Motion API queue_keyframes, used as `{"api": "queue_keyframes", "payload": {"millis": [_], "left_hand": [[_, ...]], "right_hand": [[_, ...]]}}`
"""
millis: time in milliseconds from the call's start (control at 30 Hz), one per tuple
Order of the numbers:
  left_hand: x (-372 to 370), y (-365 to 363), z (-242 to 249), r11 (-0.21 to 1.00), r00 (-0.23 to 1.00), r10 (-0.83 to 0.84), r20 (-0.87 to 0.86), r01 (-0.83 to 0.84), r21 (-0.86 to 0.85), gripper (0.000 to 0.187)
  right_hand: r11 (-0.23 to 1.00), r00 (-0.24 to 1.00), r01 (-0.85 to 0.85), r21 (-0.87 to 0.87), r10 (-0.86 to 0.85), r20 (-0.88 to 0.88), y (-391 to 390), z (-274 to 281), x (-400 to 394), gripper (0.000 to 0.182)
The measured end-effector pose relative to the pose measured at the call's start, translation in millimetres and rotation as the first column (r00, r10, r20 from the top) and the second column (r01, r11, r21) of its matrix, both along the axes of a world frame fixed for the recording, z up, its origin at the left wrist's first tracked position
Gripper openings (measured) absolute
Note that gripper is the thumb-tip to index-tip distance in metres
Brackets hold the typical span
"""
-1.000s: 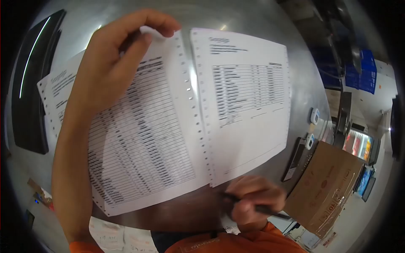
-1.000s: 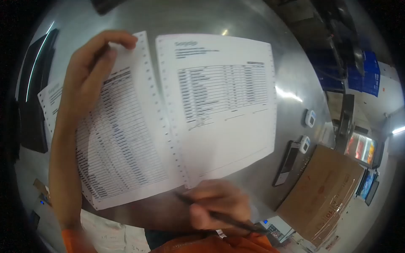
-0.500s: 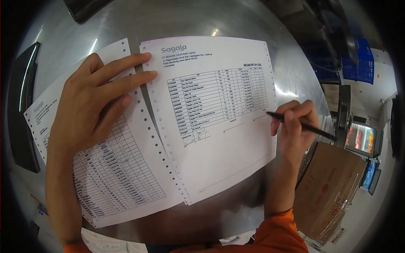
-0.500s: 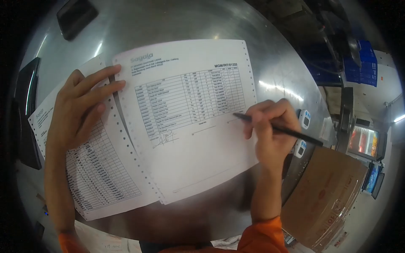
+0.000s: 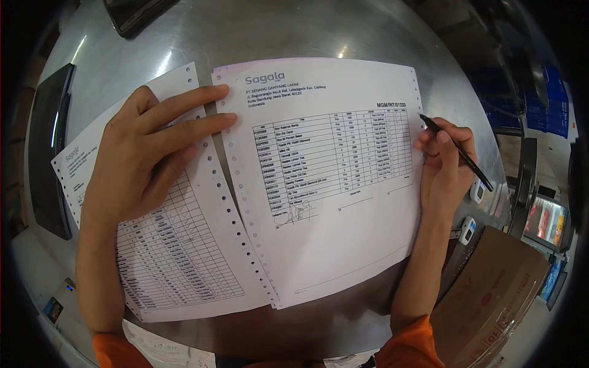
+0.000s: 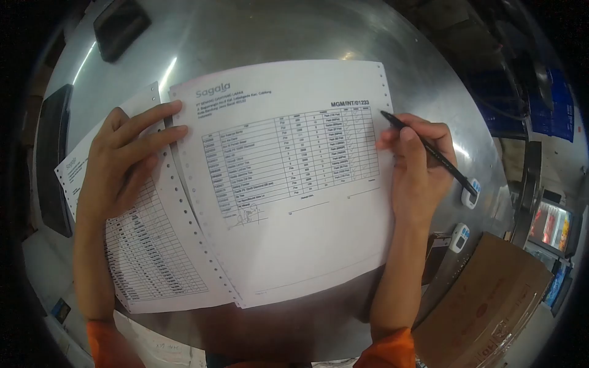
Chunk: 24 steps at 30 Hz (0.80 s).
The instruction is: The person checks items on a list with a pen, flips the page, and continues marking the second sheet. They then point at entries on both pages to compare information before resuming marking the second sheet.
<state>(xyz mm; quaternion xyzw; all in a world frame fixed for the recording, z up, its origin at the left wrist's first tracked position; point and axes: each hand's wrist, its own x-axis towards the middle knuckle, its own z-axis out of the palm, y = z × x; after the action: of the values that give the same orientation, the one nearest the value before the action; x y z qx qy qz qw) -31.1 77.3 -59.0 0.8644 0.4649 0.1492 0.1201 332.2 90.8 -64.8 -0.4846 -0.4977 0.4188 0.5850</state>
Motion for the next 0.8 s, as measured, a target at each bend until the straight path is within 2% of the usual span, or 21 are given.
{"api": "queue_keyframes", "payload": {"millis": [400,800], "left_hand": [[-0.8,0.4,-1.4,1.0,1.0,0.0,-0.006,0.0,0.008,0.042],[4.3,-0.4,-3.0,0.999,0.999,0.04,0.014,-0.04,-0.002,0.038]], "right_hand": [[0.999,0.988,0.04,0.0,-0.039,0.152,-2.7,-0.6,-6.4,0.01],[0.999,0.991,-0.027,0.025,0.023,0.132,-1.7,1.5,-4.8,0.014]]}}
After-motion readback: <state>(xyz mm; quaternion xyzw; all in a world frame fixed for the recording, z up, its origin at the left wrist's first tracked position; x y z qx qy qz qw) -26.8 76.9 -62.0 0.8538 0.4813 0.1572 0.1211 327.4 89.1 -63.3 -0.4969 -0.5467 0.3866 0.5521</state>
